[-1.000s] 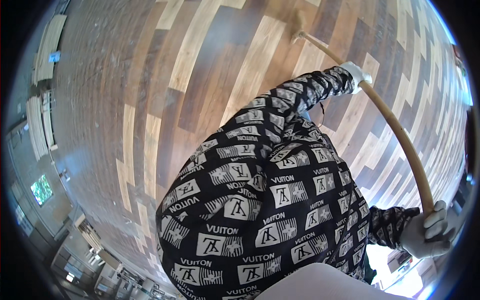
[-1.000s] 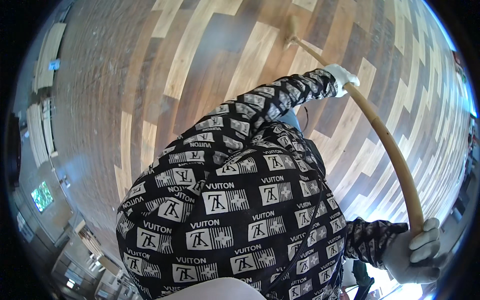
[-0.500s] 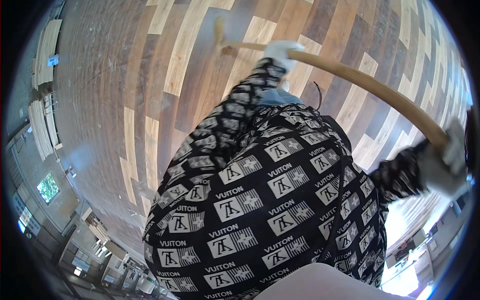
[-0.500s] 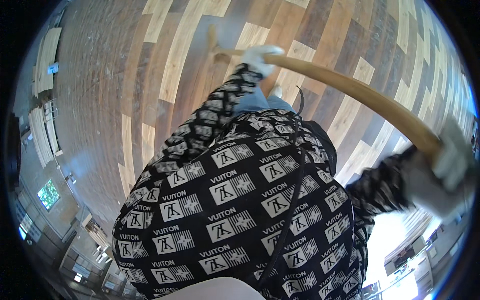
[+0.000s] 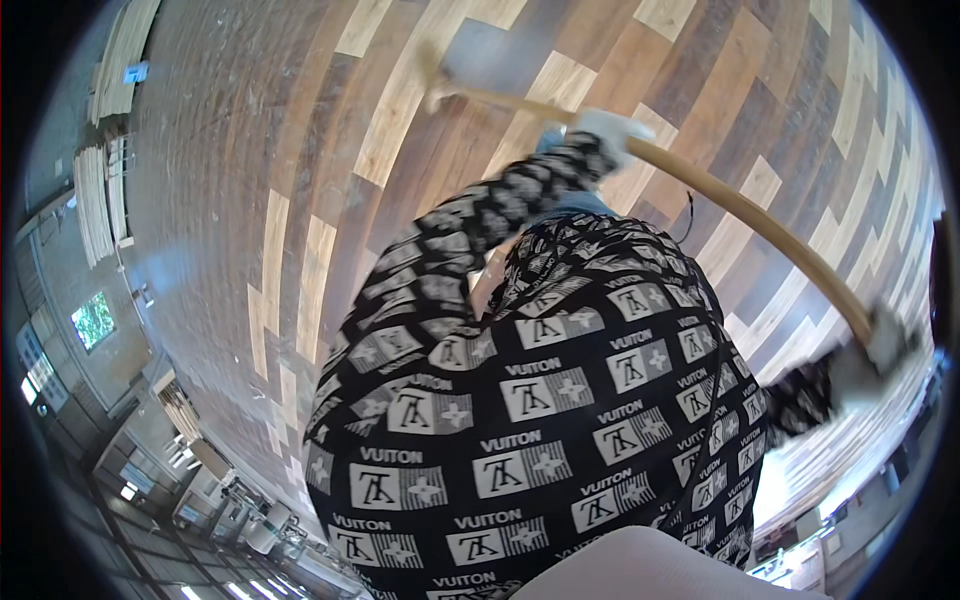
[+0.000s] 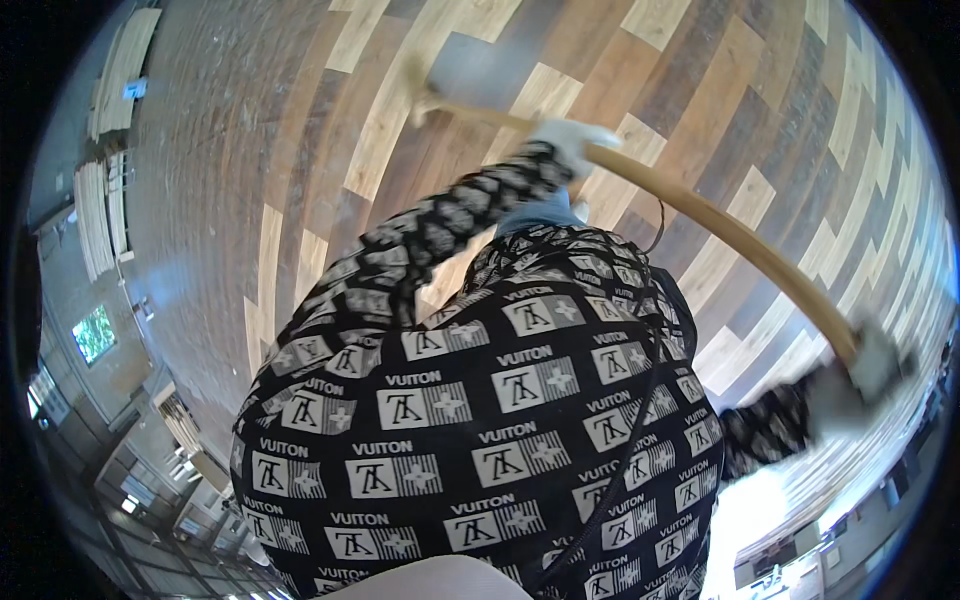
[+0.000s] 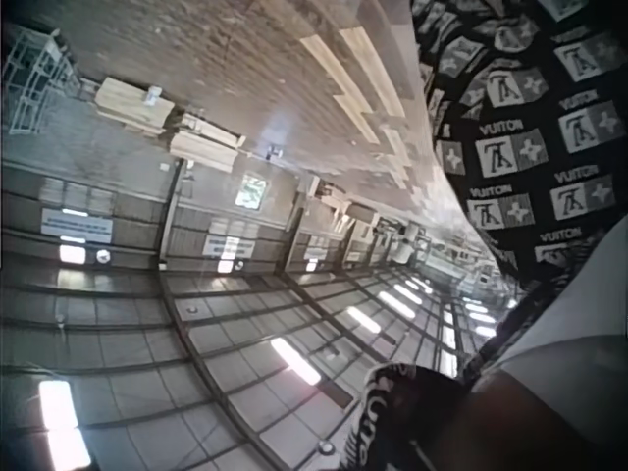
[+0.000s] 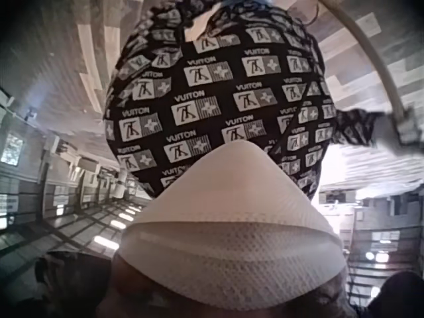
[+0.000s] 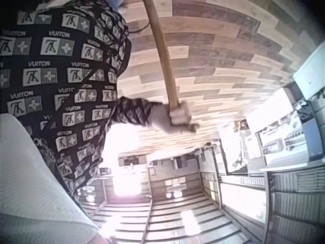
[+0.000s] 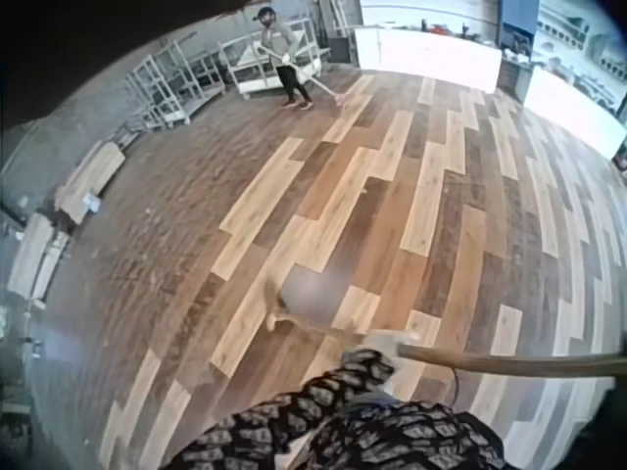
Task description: The person sweeps the wooden floor with a broom.
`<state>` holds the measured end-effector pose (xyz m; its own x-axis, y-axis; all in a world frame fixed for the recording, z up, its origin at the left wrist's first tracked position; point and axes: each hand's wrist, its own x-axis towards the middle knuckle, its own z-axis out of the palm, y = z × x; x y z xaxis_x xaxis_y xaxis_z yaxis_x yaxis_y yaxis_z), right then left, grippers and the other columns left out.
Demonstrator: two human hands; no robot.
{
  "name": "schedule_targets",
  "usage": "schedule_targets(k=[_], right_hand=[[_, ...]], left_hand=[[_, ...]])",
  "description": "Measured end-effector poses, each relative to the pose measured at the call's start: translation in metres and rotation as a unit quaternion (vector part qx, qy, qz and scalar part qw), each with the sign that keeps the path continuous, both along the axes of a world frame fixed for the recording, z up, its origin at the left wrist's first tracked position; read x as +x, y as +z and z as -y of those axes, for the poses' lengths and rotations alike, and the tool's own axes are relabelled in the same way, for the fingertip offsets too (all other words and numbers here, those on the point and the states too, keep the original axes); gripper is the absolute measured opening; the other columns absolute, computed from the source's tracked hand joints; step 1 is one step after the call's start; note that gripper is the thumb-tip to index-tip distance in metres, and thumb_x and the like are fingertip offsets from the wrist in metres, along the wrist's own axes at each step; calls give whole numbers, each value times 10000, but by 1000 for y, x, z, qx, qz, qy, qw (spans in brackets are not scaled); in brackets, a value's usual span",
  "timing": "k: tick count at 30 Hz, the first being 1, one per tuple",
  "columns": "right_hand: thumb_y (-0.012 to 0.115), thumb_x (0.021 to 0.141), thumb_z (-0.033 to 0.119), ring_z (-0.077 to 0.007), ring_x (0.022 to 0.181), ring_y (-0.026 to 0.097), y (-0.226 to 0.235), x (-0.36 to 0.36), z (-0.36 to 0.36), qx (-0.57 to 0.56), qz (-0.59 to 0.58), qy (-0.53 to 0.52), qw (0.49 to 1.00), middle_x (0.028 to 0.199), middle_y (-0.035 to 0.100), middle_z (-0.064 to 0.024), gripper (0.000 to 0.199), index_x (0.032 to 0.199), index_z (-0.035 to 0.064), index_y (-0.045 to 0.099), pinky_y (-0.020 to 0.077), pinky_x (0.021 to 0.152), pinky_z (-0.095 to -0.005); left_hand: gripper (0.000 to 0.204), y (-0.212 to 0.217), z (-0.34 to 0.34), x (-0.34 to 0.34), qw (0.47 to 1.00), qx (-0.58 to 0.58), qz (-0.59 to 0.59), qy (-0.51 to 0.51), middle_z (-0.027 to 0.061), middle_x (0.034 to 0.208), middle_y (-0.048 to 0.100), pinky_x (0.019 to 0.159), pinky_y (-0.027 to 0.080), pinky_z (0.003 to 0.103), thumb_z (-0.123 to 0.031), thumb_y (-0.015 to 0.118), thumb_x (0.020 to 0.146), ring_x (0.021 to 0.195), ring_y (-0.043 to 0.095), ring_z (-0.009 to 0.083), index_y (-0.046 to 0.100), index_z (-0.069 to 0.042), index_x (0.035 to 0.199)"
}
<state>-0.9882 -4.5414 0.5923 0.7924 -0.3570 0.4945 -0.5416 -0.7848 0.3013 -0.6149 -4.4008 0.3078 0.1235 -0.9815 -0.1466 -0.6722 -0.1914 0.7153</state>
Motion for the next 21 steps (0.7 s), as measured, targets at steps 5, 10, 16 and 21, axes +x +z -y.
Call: schedule_targets(k=[5, 10, 16, 21], right_hand=[[436, 941, 105, -178, 459, 485, 114, -36, -26, 454, 565, 313, 614, 553, 515, -25, 178, 905, -12, 566, 481, 829, -515], [386, 956, 180, -143, 445, 251, 106, 58, -39, 258, 591, 258, 719, 526, 197, 22, 293, 953, -42, 577, 435, 724, -477], [382, 966, 280, -147, 502, 280, 110, 91, 12, 394, 440, 345, 730, 535, 212, 33, 296, 956, 166, 655, 358, 668, -406], [447, 959, 326, -98, 425, 299, 89, 176, 35, 484, 433, 397, 649, 485, 298, 88, 337, 636, 232, 434, 289, 611, -387]], left_hand=[[251, 84, 115, -88, 987, -66, 13, -144, 27, 880, 717, 764, 526, 381, -208, 572, 816, 868, 688, 255, 687, -273, 1029], [212, 72, 188, -93, 979, -51, -8, -197, 16, 895, 719, 866, 452, 412, -196, 596, 792, 924, 683, 238, 690, -251, 973], [250, 70, 169, -14, 991, -103, -18, -82, 45, 942, 716, 803, 529, 393, -196, 604, 799, 896, 681, 271, 696, -248, 1026], [220, 51, 107, 80, 997, -52, 14, 51, 50, 925, 718, 786, 545, 364, -193, 645, 781, 888, 687, 266, 711, -237, 987]])
